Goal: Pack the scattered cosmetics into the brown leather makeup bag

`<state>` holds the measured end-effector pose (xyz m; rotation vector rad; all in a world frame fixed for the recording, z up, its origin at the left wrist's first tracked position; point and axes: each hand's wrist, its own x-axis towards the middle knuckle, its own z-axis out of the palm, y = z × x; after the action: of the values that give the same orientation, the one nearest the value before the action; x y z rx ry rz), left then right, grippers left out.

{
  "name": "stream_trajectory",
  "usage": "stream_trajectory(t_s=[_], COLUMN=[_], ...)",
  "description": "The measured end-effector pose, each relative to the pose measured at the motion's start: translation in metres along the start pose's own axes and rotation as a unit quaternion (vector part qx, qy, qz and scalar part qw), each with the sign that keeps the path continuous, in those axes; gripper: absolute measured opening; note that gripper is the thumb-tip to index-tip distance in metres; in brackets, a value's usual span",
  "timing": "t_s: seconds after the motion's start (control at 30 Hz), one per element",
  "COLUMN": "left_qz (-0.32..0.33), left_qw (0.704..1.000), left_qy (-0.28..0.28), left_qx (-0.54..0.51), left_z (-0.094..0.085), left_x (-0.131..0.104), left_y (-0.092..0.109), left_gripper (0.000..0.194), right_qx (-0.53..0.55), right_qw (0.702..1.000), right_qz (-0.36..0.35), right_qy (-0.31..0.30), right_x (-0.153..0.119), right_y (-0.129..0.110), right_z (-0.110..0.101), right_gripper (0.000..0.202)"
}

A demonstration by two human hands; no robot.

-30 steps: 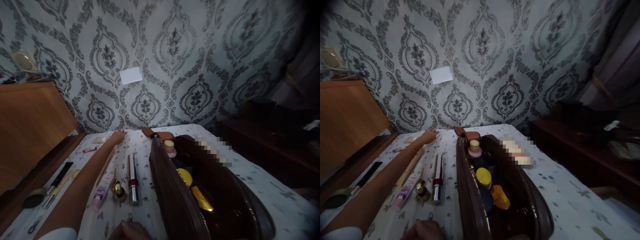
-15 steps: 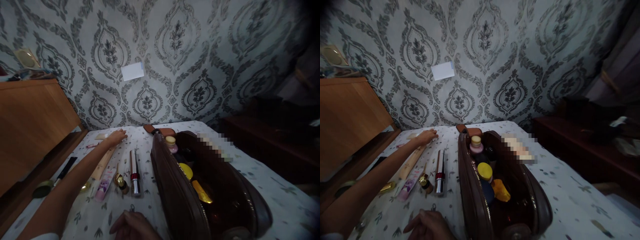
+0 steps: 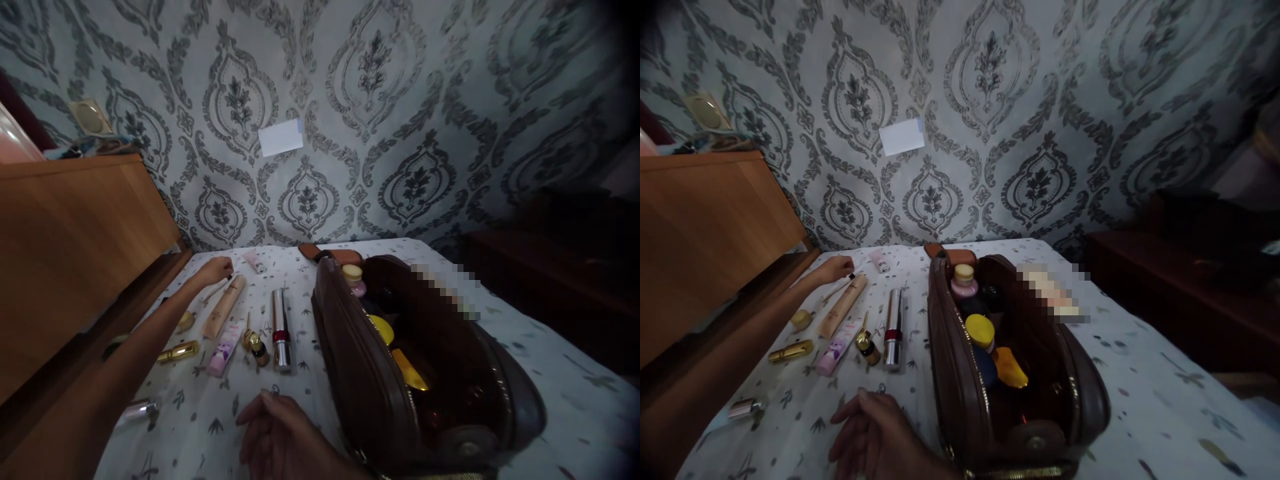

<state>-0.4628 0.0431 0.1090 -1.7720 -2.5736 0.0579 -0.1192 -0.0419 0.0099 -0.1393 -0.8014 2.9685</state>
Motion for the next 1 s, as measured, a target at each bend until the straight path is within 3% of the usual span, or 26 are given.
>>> stream_trajectory(t_s=[0.23,0.43,1.0], left_qz=[-0.087,-0.134,-0.146], left_qw=[0.993,0.985,0.983], left_qy=[-0.072,-0.104,-0.103], left_qx=[-0.024,-0.014,-0.048], left_z=[0.011,0.022,0.025], left_x=[-0.05,-0.064,-0.067], left_y=[0.008,0.028,0.026], left_gripper=[0.047,0.068,0.048], right_qx=[-0.002,-0.014,-0.033], right_qw=[1.0,1.0,0.999], right_qz=[-0.014,-0.008,-0.006], right_qy=[0.015,0.021,0.019], right_x=[-0.004,-0.004,-0.006], right_y=[0.0,0.0,-0.001], right_z=[0.007,0.007,0.008], right_gripper=[0.056,0.058,0.059])
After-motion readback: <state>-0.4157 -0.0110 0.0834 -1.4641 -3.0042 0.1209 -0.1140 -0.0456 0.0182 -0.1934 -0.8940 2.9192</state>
